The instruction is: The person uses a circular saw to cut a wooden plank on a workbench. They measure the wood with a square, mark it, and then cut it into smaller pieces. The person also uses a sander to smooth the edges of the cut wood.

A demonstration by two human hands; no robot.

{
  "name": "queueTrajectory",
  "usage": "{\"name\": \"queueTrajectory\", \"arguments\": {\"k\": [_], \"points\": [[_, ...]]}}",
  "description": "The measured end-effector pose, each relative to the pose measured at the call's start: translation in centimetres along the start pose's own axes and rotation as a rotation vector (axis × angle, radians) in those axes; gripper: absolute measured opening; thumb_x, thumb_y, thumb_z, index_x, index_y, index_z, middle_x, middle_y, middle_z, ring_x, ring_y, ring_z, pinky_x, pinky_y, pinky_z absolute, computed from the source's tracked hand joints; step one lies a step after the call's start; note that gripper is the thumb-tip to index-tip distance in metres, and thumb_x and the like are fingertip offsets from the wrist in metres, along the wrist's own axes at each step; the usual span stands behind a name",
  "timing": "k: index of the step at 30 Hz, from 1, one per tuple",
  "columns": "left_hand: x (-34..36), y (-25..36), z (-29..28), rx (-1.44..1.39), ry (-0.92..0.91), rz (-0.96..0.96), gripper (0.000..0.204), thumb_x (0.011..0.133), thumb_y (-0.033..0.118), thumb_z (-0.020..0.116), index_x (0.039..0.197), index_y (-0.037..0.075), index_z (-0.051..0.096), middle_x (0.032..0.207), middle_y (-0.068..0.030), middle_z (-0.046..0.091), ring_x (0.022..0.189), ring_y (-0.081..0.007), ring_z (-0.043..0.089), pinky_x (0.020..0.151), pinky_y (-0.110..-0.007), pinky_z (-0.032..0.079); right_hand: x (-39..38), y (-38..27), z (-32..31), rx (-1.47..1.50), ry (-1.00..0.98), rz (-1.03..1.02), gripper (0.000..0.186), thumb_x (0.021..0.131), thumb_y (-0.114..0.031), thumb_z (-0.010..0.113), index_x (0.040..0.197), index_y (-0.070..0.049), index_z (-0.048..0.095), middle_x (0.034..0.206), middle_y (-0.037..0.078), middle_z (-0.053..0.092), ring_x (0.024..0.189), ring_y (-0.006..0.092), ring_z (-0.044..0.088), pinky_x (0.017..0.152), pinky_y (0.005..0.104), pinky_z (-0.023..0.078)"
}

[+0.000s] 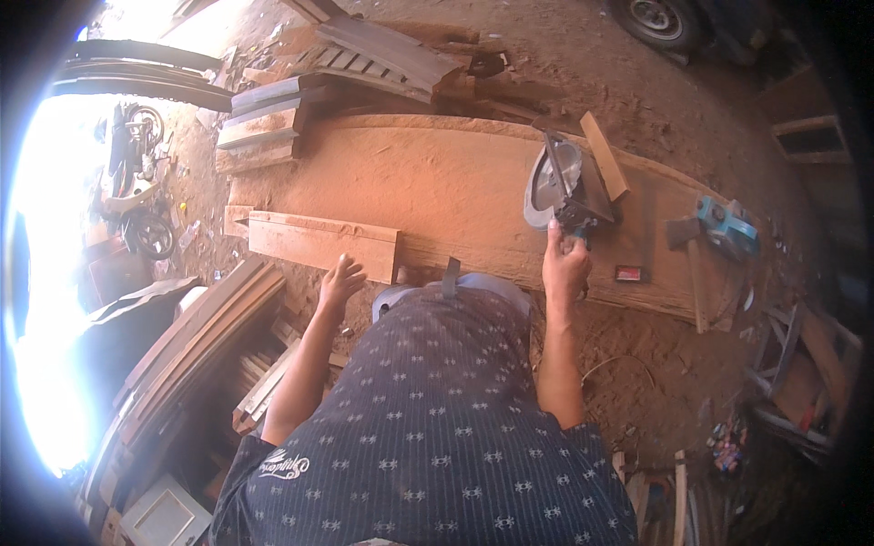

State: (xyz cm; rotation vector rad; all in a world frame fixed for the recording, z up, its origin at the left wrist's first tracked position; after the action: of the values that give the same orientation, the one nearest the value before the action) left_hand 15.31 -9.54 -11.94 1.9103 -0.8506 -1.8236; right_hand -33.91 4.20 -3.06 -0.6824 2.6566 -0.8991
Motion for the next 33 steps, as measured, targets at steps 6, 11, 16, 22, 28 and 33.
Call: {"name": "queueTrajectory", "arguments": {"k": [6, 11, 16, 22, 28, 33], "points": [[-1.5, -6.8, -8.5, 0.025, 0.236, -0.109, 0.067, 0.095, 0.055, 0.06, 0.13, -0.001, 0.054, 0.119, -0.0143, 0.065, 0.092, -0.0208, 0.065, 0.079, -0.034, 0.052, 0.2, 1.5, 1.5, 0.092, -0.071, 0.08, 0.056, 0.101, -0.043, 0.05, 0.074, 0.004, 0.063, 0.059, 0.017, 0.063, 0.055, 0.0321, 0.063, 0.053, 0.0435, 0.048], [-2.5, -10.4, -9.9, 0.125, 0.18, -0.11, 0.058, 0.096, 0.049, 0.061, 0.126, -0.001, 0.058, 0.102, -0.0066, 0.065, 0.081, -0.0128, 0.061, 0.07, -0.028, 0.05, -2.4, 5.5, 6.4, 1.017, -0.106, 0.717, 0.049, 0.103, -0.049, 0.045, 0.084, -0.004, 0.054, 0.056, 0.002, 0.048, 0.039, 0.0141, 0.043, 0.036, 0.0295, 0.033], [-3.6, -12.6, -10.1, 0.148, 0.129, -0.16, 0.064, 0.095, 0.051, 0.06, 0.13, -0.002, 0.053, 0.116, -0.0135, 0.062, 0.095, -0.0209, 0.062, 0.08, -0.034, 0.05, -2.5, 5.8, 6.5, 0.934, -0.141, 0.615, 0.058, 0.102, -0.054, 0.043, 0.081, -0.002, 0.058, 0.06, 0.006, 0.056, 0.046, 0.0188, 0.054, 0.047, 0.0307, 0.044], [-5.3, -16.0, -12.7, 0.049, 0.254, -0.163, 0.054, 0.096, 0.045, 0.062, 0.125, 0.0, 0.059, 0.104, -0.0067, 0.065, 0.079, -0.0113, 0.059, 0.068, -0.026, 0.048, -3.7, 0.3, 10.0, -0.755, -0.692, -0.61, 0.042, 0.093, -0.029, 0.06, 0.108, 0.01, 0.066, 0.134, 0.028, 0.051, 0.123, 0.0392, 0.05, 0.104, 0.0477, 0.042], [-4.2, -15.2, -13.7, 0.069, 0.189, -0.132, 0.057, 0.098, 0.048, 0.058, 0.127, -0.002, 0.057, 0.116, -0.0131, 0.064, 0.094, -0.0207, 0.064, 0.084, -0.035, 0.052, 6.3, 23.9, 20.4, -1.663, -0.759, -1.11, 0.038, 0.092, -0.014, 0.05, 0.123, 0.003, 0.063, 0.131, 0.024, 0.059, 0.12, 0.0407, 0.057, 0.104, 0.0526, 0.042], [-7.2, -15.5, -14.6, -0.035, 0.293, -0.072, 0.055, 0.098, 0.043, 0.06, 0.13, -0.001, 0.057, 0.117, -0.0119, 0.065, 0.103, -0.0206, 0.064, 0.089, -0.034, 0.05, 5.6, 1.6, 15.0, -1.505, -0.875, -0.894, 0.052, 0.089, -0.022, 0.058, 0.131, 0.007, 0.052, 0.136, 0.025, 0.055, 0.126, 0.0393, 0.054, 0.109, 0.0531, 0.038]]}}
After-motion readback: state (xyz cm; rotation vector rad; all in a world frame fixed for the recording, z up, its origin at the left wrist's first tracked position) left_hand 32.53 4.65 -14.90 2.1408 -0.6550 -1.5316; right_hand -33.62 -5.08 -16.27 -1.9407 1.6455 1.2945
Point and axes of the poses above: each hand's wrist, its own x-axis towards the middle knuckle, its own z-axis out of the palm, y = z × x, the point moved 9 cm from there along x, towards the middle knuckle
